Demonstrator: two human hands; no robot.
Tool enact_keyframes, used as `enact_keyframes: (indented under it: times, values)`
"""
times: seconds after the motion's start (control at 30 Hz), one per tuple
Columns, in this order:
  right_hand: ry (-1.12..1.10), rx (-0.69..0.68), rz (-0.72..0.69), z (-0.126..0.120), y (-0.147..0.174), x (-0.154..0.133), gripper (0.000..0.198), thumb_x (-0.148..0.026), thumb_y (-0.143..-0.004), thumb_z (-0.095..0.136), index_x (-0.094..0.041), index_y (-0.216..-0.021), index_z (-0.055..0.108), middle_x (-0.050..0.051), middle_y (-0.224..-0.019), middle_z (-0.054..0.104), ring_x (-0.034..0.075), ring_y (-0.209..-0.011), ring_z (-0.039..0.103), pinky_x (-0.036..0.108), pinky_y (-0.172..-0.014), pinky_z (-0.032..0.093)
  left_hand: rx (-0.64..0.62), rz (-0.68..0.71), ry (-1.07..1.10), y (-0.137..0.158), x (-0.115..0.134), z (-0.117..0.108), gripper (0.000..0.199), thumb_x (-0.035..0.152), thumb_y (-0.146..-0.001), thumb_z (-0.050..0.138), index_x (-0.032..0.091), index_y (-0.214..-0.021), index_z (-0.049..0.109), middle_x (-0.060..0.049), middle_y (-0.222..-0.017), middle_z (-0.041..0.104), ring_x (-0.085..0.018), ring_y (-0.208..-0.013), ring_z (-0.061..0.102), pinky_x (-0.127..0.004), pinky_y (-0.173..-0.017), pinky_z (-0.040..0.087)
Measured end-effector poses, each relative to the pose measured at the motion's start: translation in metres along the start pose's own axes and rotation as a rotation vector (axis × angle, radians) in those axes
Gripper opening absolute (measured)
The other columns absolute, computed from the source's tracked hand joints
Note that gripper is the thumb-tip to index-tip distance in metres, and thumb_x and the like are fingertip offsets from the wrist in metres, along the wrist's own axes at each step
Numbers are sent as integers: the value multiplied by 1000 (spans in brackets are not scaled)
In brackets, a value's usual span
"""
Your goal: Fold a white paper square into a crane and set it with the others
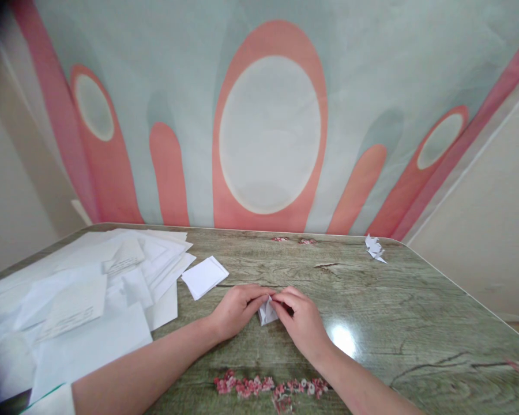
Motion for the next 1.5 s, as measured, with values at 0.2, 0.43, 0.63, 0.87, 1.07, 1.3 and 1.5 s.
enact_keyframes:
  times: [0.2,0.43,0.63,0.87,1.07,1.3,1.5]
  values:
    - [-10,1,5,1,0,2,14,-25,-84,52,-20,-83,66,3,-79,60,16,-73,57,27,-68,46,-3,-3,-4,0,3,-2,30,24,-91,39,26,-111,61,-1,-100,67,-16,-93,59,-23,-82,42]
    - [50,-5,-13,3,1,-3,16,-22,-85,50,-20,-84,66,2,-77,59,15,-72,56,26,-66,45,3,-15,-32,0,5,-4,30,22,-90,38,25,-106,63,-1,-95,67,-16,-88,60,-22,-79,43]
    - [103,0,-28,2,2,-5,15,-22,-84,52,-20,-88,66,3,-79,60,16,-74,57,27,-68,45,77,-102,-22,2,-4,-5,27,27,-88,41,22,-100,65,-1,-92,69,-16,-83,61,-21,-74,44]
    - [108,-6,-14,2,1,-3,15,-22,-83,52,-21,-88,66,3,-78,59,16,-71,56,27,-66,45,96,-125,1,2,-6,-7,22,28,-86,46,22,-88,67,1,-80,69,-14,-70,59,-20,-65,43]
    - [112,2,-5,1,1,-3,13,-21,-82,53,-20,-83,66,2,-76,59,16,-69,57,27,-65,45,78,-81,6,1,-2,-7,23,26,-86,46,23,-91,69,0,-83,69,-14,-74,60,-20,-70,43]
    - [70,10,9,0,0,3,13,-24,-81,54,-20,-81,67,3,-74,60,16,-66,57,27,-63,46,55,-82,-17,2,2,-5,24,24,-81,49,22,-97,67,0,-83,69,-14,-70,59,-19,-66,44]
    - [91,4,33,0,1,1,14,-24,-81,54,-20,-81,68,2,-72,59,15,-65,57,26,-61,45,35,-97,-36,1,-1,-3,21,22,-78,54,24,-94,68,1,-83,68,-14,-71,59,-19,-65,44]
Point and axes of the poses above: each hand's wrist, its own y-axis away from the middle knuckle, its own z-axis out of the palm, x = y × z, the point moved 8 cm from there along -y, towards the middle knuckle
